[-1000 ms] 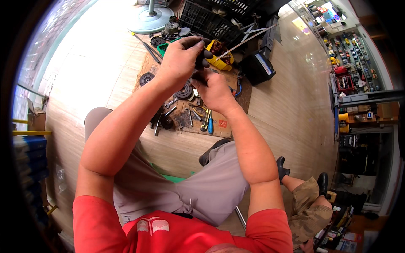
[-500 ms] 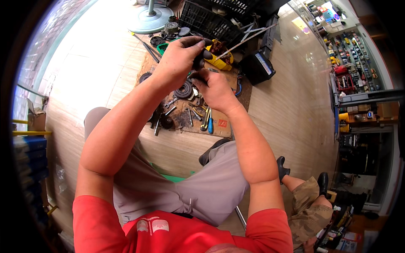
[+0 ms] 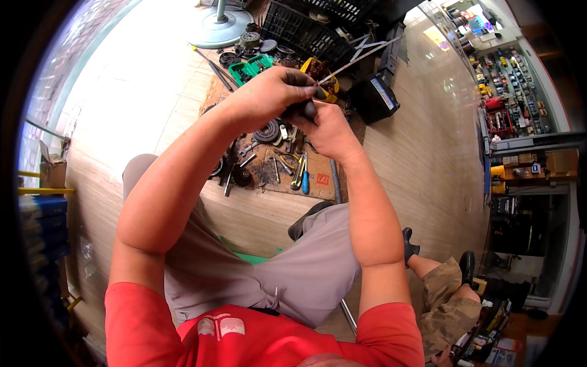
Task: The person is assembling an alternator by hand, inserting internal metal components into the housing and using a pair of pliers to secure a yellow plastic cover onto internal wiring.
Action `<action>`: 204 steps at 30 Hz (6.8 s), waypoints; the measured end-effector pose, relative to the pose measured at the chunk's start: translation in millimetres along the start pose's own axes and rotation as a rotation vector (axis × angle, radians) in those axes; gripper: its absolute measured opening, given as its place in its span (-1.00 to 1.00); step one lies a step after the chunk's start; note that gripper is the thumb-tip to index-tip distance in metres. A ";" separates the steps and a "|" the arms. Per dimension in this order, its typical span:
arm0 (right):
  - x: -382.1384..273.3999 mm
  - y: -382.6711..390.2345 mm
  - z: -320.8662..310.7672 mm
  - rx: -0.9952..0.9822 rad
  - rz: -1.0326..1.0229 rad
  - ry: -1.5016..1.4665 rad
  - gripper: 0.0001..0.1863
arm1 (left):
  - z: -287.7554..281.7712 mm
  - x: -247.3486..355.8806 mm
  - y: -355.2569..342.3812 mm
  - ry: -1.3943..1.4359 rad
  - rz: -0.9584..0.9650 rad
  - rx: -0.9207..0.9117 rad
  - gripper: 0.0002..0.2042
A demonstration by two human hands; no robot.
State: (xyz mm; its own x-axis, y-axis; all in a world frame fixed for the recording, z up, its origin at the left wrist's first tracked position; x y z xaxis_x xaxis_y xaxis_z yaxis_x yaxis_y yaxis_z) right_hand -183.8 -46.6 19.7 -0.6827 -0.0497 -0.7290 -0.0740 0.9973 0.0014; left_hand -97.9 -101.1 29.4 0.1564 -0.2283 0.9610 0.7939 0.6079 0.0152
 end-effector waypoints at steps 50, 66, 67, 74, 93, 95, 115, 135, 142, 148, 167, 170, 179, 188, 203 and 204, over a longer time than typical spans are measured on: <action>1.2 2.3 -14.8 0.375 0.026 -0.244 -0.85 | -22.8 -26.4 -6.9 -0.171 0.070 0.427 -0.67; 2.2 -1.3 -1.2 0.331 -0.007 -0.145 -0.85 | -43.6 9.0 0.3 0.403 0.245 0.416 -0.70; 0.9 -1.5 -1.7 0.333 -0.009 -0.146 -0.84 | -48.5 9.2 0.3 0.432 0.239 0.428 -0.71; 1.0 -4.6 2.9 0.300 0.054 -0.239 -0.82 | -79.8 20.7 4.9 0.648 0.287 0.533 -0.74; 11.3 -5.0 17.7 0.222 0.122 -0.567 -0.80 | -165.4 41.6 6.5 0.816 0.530 0.483 -0.81; 19.2 -2.1 20.6 0.157 0.217 -0.603 -0.80 | -163.8 45.2 10.5 0.822 0.525 0.598 -0.84; 46.6 12.9 -7.9 -0.103 0.188 0.165 -0.81 | -151.9 60.4 22.7 0.720 0.554 0.607 -0.77; 66.5 24.0 -38.0 -0.115 0.228 0.384 -0.76 | -164.9 71.4 34.6 0.745 0.574 0.590 -0.79; 45.9 20.3 -23.2 -0.112 0.094 0.161 -0.33 | -126.9 37.8 9.9 0.711 0.439 0.529 -0.75; 17.0 7.4 2.6 0.009 0.020 -0.217 -0.42 | -79.6 9.0 -8.8 0.683 0.298 0.422 -0.78; 26.5 -0.4 18.7 -0.021 0.162 -0.686 -0.80 | -56.1 6.3 -10.9 0.660 0.236 0.394 -0.75; 21.9 1.6 15.9 -0.036 0.239 -0.665 -0.83 | -56.7 4.8 -7.9 0.682 0.218 0.395 -0.75; 30.4 -7.9 -7.0 0.069 0.002 -0.270 -0.81 | -36.2 2.6 -6.9 0.576 0.034 0.019 -0.71; 7.6 2.1 -47.3 0.284 -0.082 0.249 -0.81 | -3.7 -14.7 10.8 -0.025 -0.267 -0.083 -0.76; -10.5 7.9 -47.0 0.462 -0.054 0.118 -0.81 | -27.6 -38.2 -9.7 -0.338 -0.050 0.259 -0.76; -8.3 7.8 -46.0 0.459 -0.035 0.045 -0.81 | -29.6 -39.8 -11.2 -0.270 -0.046 0.290 -0.76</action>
State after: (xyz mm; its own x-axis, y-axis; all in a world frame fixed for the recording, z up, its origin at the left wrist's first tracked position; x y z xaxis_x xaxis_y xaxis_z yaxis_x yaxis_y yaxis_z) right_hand -212.1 -40.9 57.2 -0.7173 -0.0764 -0.6926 0.2246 0.9156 -0.3336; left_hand -95.6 -121.4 -17.2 -0.0657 -0.0756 0.9950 0.5919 0.7998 0.0998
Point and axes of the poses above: each hand's wrist, its own y-axis away from the middle knuckle, its own z-axis out of the palm, x = y × z, the point moved 8 cm from there along -y, towards the middle knuckle, and after that the axes turned 4 degrees about y, right-handed, at the moved point
